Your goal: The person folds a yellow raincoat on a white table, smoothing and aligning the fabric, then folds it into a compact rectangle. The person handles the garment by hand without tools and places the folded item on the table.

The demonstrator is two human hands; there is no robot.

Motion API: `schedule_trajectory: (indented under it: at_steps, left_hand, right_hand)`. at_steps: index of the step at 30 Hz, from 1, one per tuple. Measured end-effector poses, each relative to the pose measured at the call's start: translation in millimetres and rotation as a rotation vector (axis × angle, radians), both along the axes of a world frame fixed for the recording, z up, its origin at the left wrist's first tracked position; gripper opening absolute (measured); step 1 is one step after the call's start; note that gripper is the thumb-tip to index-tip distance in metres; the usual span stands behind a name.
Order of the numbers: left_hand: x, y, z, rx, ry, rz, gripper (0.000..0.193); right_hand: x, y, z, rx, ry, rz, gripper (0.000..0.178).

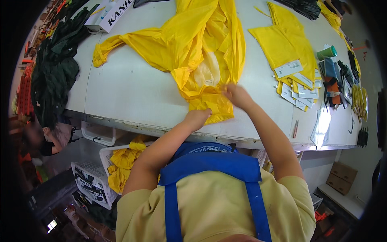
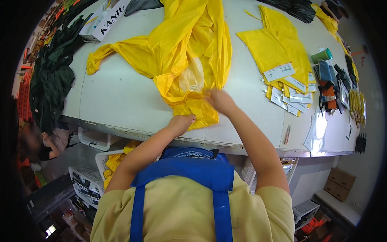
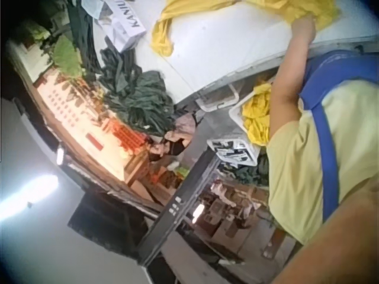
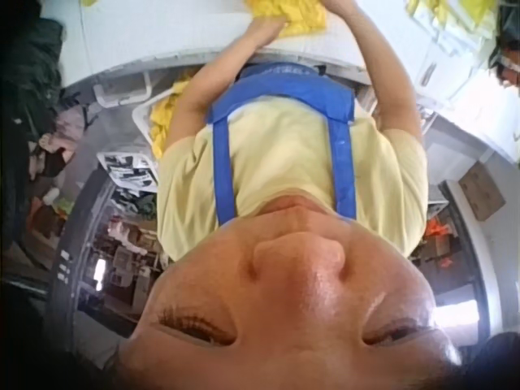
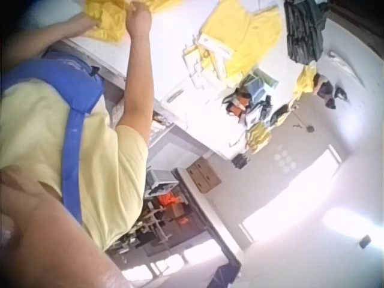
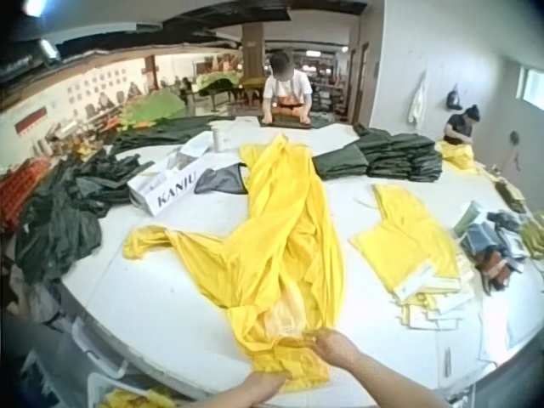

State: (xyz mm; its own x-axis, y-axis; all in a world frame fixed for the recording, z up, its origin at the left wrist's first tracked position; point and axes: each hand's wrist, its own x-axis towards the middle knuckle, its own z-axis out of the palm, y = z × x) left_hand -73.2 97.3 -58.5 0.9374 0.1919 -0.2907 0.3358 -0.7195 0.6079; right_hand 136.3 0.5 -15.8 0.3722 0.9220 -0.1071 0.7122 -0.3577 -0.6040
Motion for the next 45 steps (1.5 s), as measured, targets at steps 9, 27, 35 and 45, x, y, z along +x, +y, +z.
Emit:
schedule_trajectory:
  at_steps: [9, 27, 35, 45]
  left_hand:
    - [12.3, 4.3, 3.9, -0.066, 0.125, -0.036, 0.019]
    - [16.9, 11.5, 0.7, -0.127, 0.086, -0.009, 0.019]
    - [-6.4, -11.5, 8.8, 0.386, -0.434, -0.049, 0.017]
    - [1.4, -4.2, -0.1, 0.155, -0.443, 0.11, 0.018]
  right_hand:
    - [111.2, 83.7, -32.4, -0.187, -0.204, -0.445, 0.036]
    - [-71.8, -61.5, -24.8, 0.335, -0.149, 0.317, 0.029]
    - [-56.3, -41.2, -26.5, -0.052, 0.149, 0.084, 0.021]
    - [-31.9, -48.3, -33.9, 0.124, -0.099, 0.29, 0.038]
